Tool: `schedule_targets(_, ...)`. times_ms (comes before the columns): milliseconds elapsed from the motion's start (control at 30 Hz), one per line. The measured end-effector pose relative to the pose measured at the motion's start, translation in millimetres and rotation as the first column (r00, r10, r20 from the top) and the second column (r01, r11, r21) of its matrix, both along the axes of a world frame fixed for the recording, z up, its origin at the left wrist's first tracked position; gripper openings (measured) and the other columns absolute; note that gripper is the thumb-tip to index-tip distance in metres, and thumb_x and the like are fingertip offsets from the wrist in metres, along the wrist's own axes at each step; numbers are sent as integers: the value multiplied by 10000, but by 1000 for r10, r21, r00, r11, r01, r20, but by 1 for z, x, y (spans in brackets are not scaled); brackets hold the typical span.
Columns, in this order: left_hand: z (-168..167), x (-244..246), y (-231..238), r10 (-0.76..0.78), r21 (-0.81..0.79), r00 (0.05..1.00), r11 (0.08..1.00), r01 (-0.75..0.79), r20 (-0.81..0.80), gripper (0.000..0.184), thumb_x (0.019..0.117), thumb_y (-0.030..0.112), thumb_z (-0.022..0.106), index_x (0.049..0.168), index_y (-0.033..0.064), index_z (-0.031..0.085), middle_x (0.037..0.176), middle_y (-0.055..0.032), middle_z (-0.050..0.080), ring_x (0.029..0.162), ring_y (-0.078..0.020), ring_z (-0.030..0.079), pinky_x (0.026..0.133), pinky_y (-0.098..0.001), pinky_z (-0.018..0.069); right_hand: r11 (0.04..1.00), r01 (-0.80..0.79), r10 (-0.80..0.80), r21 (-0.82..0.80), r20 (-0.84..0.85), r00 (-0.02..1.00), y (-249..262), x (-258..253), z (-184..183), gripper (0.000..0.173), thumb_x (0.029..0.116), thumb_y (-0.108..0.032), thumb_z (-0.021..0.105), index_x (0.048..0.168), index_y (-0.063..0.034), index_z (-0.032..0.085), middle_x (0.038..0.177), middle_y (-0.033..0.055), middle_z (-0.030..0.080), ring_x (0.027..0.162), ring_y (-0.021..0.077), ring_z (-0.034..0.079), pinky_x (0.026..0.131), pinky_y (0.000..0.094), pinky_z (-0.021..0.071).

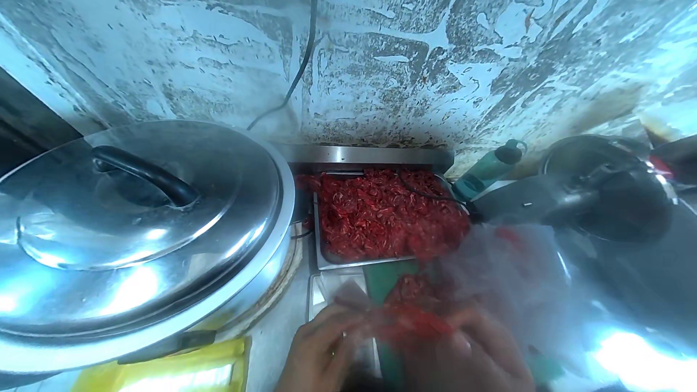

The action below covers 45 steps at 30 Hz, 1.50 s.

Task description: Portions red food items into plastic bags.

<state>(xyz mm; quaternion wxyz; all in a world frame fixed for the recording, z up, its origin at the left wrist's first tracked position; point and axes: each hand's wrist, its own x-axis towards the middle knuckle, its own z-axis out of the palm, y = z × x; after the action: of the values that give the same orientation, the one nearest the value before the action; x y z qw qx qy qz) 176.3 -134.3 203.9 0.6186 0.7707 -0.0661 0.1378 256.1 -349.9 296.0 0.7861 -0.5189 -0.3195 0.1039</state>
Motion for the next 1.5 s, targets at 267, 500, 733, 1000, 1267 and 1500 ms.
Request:
schedule_targets(267,-13,3,1,87,18,996,996,-87,-27,185,1031,181,599,1094,75,736,989,-27,692,743,-47,660,648,-210,595,998,11,2,68,-192,981,3,2,-9,176,1045,-131,574,1144,-25,673,1037,160,730,914,240,736,825,403,626)
schedule_targets(500,-20,-3,8,171,8,981,985,-171,-89,177,1002,164,625,1096,74,746,1000,-12,699,736,-38,649,632,-188,577,992,112,-102,60,-143,984,-3,10,-7,184,1035,-149,591,1147,-45,693,1064,152,728,944,242,727,854,421,618)
schedule_targets(733,52,52,3,51,33,996,998,-53,80,209,1043,240,584,1101,108,736,973,11,706,774,-55,670,683,-248,609,879,469,-426,-92,293,856,6,52,21,164,1029,-270,614,1113,-162,705,1017,19,726,910,165,715,819,370,629)
schedule_targets(1000,96,120,7,105,322,994,943,-86,-43,383,1029,217,579,1408,174,618,1419,19,600,1153,-95,650,960,-354,578,312,690,-179,-653,672,718,-4,100,-17,366,1036,-254,508,1324,-120,690,1384,58,642,1254,184,624,1015,452,553)
schedule_targets(1267,-6,35,28,196,345,968,929,-131,-160,230,986,238,579,1107,151,754,1256,2,683,846,-42,675,695,-231,594,479,-86,-345,-873,-278,896,-36,-1,-110,507,957,-259,700,1407,-62,572,1235,93,699,1025,179,717,888,387,616)
schedule_targets(1500,-37,26,4,185,619,966,784,-36,-178,250,935,405,620,928,251,817,1488,-15,559,1309,-277,537,1011,-496,499,341,56,-345,-939,-70,936,-14,-25,-118,202,972,-188,625,1122,-111,737,922,12,755,789,118,730,764,363,634)
